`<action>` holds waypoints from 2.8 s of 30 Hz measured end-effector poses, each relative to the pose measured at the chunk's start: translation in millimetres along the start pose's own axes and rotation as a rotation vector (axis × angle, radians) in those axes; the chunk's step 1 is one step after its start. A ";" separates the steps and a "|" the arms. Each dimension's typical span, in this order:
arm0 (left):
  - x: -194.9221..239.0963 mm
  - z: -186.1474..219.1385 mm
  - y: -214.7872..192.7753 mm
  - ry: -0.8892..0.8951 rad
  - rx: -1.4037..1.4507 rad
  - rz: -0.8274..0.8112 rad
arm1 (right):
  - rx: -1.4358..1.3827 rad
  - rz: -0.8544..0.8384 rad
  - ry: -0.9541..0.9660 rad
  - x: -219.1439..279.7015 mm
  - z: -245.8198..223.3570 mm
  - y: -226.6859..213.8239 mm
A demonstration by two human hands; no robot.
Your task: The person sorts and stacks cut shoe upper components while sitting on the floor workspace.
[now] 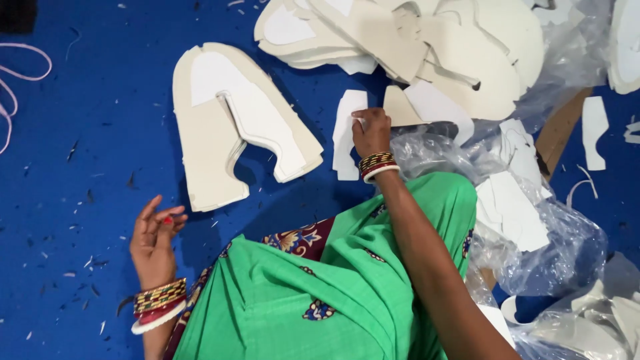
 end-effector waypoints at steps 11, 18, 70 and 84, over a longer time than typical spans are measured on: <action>9.1 17.4 -23.0 -0.011 -0.059 0.094 | 0.388 0.106 -0.152 -117.1 17.6 44.0; 16.1 6.7 -45.8 -0.060 -0.064 0.176 | 0.794 0.100 -0.427 -161.7 -14.0 25.8; 2.2 46.3 -24.8 -0.191 0.771 0.163 | -0.649 -0.013 0.439 30.8 61.1 -205.7; -34.7 34.1 10.6 -0.210 0.361 -0.006 | -0.130 -0.202 -0.162 36.0 -141.8 -83.8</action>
Point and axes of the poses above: each hand's wrist, its own x-axis away from the middle knuckle, its own y-axis out of the palm, z = x × y, the point moved 6 cm from there along -x, towards the middle knuckle, and after that the axes turned 10 degrees about y, right-handed, at the moved point
